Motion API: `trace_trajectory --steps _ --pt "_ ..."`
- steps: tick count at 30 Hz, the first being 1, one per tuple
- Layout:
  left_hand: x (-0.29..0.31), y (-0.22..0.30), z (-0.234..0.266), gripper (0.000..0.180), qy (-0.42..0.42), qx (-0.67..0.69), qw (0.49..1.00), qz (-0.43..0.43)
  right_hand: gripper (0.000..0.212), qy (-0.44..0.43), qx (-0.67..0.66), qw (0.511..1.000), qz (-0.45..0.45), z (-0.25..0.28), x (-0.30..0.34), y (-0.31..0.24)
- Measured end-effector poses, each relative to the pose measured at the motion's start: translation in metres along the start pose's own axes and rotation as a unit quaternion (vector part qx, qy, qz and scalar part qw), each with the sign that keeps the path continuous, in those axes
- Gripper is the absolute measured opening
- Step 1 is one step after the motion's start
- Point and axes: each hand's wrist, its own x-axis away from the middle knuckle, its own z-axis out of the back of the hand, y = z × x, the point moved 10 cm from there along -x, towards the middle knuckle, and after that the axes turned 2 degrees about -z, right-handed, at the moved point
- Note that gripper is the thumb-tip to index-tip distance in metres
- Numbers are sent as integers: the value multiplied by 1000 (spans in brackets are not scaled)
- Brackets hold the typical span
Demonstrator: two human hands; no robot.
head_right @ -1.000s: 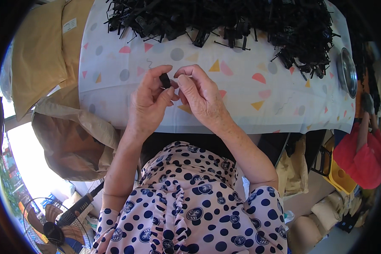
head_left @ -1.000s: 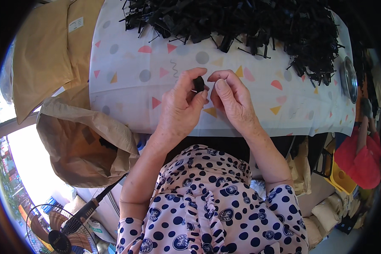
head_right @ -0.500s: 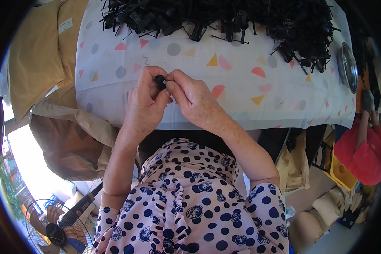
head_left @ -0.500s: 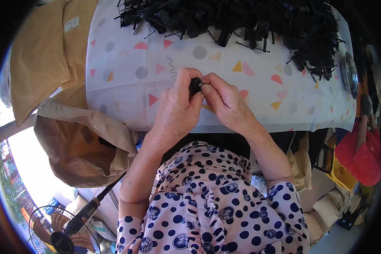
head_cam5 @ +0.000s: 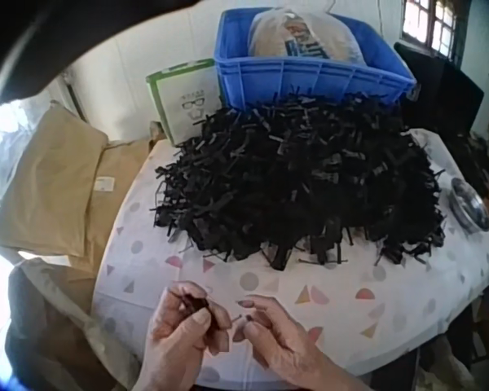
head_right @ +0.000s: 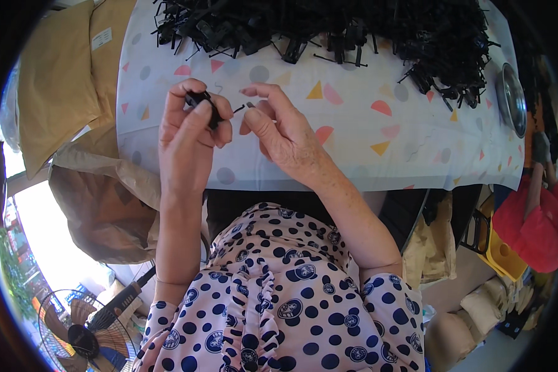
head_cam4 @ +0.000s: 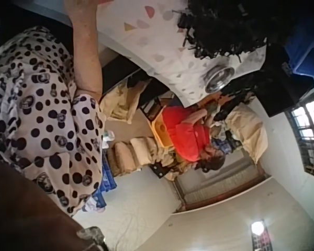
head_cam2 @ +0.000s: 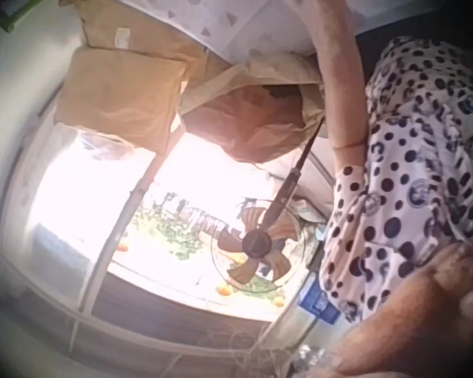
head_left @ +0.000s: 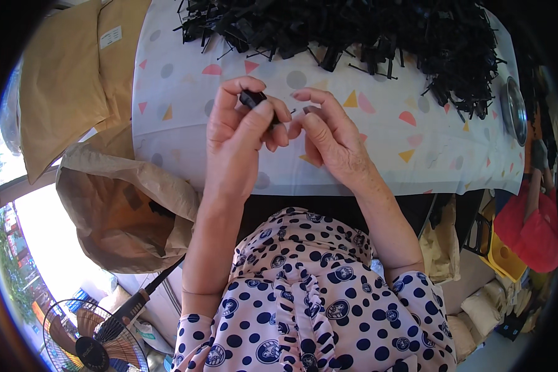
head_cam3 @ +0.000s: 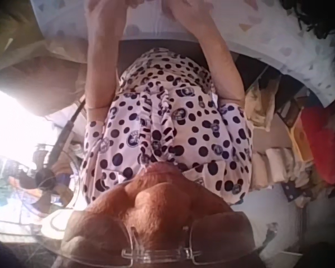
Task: Manually inspecting and assembling small black plastic components and placing them into a paper bag at a workstation.
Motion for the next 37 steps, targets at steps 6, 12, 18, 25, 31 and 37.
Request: trace_trajectory --steps 6,12,18,25,31,37 --pt "8 -18 -1 33 36 102 990 89 23 19 -48 998 39 3 4 -3" --pt "20 -30 -18 34 -128 64 981 132 21 -8 -123 992 -14 4 -7 4" --pt "27 -34 -30 33 -177 115 962 174 17 -122 -164 975 -81 -8 -3 14" --pt "23 -28 -26 39 -124 -200 971 52 20 -24 22 999 12 13 -6 17" --pt "21 -13 -17 38 -51 -347 933 -77 31 17 -19 1000 -16 1 9 4" --pt "18 -17 -13 40 -40 -303 949 -80 37 -24 -67 997 -40 -12 10 14"
